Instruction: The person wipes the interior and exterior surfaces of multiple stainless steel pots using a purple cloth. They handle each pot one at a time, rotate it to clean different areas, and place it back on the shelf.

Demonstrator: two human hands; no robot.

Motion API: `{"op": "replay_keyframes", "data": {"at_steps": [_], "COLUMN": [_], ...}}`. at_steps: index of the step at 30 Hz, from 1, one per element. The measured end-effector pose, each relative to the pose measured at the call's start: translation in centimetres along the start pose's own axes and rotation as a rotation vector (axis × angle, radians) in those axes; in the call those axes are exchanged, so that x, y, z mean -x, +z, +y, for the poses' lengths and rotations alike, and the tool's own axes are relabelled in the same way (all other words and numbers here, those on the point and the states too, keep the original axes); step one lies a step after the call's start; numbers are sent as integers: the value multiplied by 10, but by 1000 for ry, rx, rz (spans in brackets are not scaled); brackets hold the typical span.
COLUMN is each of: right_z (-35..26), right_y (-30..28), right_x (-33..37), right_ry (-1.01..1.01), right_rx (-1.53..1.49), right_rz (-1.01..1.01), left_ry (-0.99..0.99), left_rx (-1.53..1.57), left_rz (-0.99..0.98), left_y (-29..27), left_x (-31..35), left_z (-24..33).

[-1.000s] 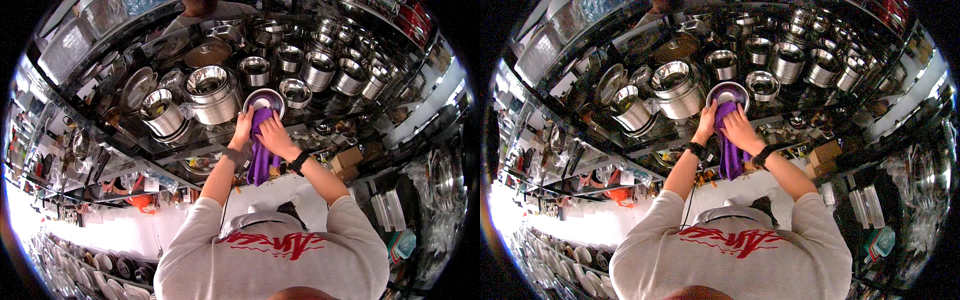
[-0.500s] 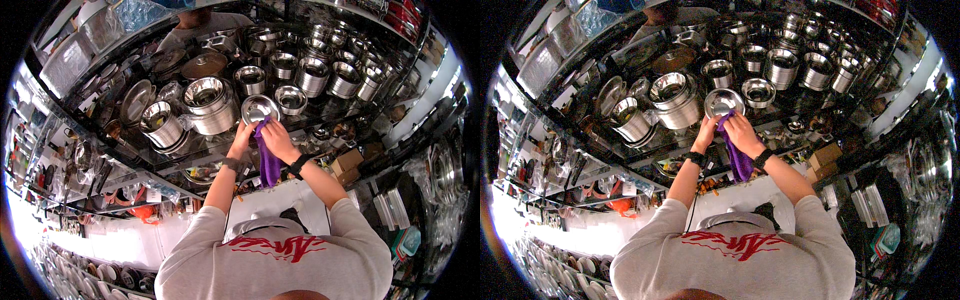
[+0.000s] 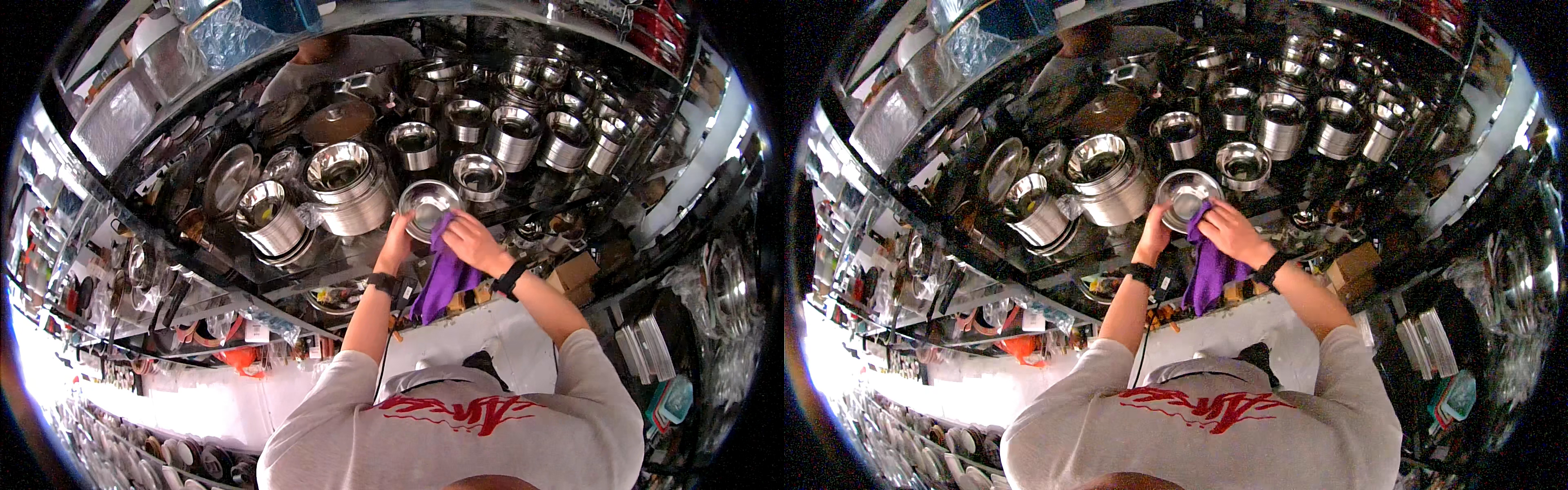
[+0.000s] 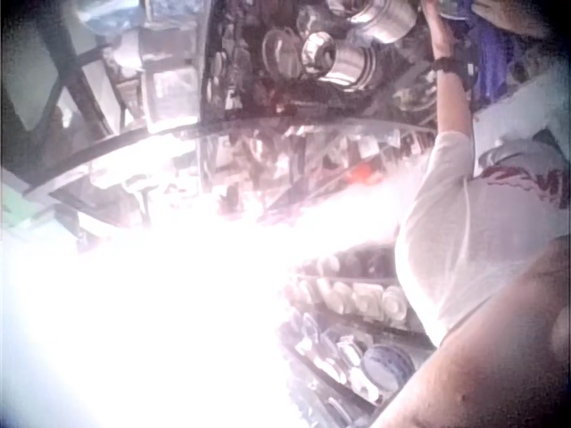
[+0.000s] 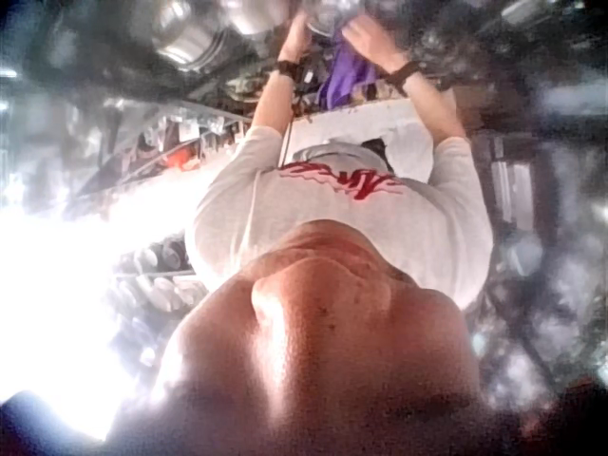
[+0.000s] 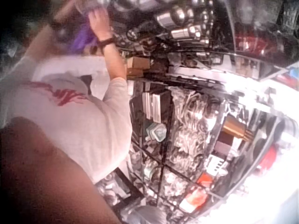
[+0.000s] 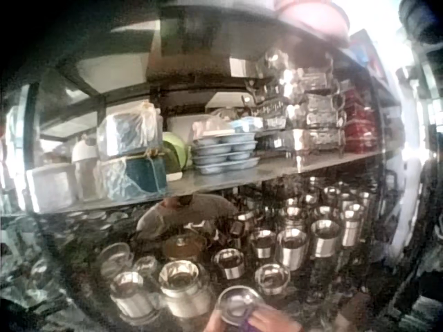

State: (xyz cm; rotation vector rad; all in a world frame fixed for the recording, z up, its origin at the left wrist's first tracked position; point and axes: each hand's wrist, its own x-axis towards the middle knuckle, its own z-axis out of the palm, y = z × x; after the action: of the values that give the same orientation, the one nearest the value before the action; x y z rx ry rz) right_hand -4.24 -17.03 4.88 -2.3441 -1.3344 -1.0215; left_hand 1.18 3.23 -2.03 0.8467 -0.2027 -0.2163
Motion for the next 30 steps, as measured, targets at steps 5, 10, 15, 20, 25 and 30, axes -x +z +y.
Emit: {"op": "replay_keyframes", "data": {"at_steps": [5,10,15,20,25,30], "right_z": [-15,-3,25,-3,-3,21], "right_y": [26,19,3,24,13,-17], "right_x": [-6,-4,20,3,-6,9], "right_ry": [242,-52,-16,181,-70,-123], "right_rx": [-18,54,75,29,81,78], "right_rz": [26,-38,-52,65,14,-58], "left_ry": [151,84,104,308,263,146], "left_rx": [-226,51,-144,-413,-293,-105], "left_rz": [12,136,80,-54,3,25], "left_y": [34,-15,27,56,7,-1], "left_x": [9,-13,3,16,2,0], "left_z": [8,-15,2,14,3,-7]}}
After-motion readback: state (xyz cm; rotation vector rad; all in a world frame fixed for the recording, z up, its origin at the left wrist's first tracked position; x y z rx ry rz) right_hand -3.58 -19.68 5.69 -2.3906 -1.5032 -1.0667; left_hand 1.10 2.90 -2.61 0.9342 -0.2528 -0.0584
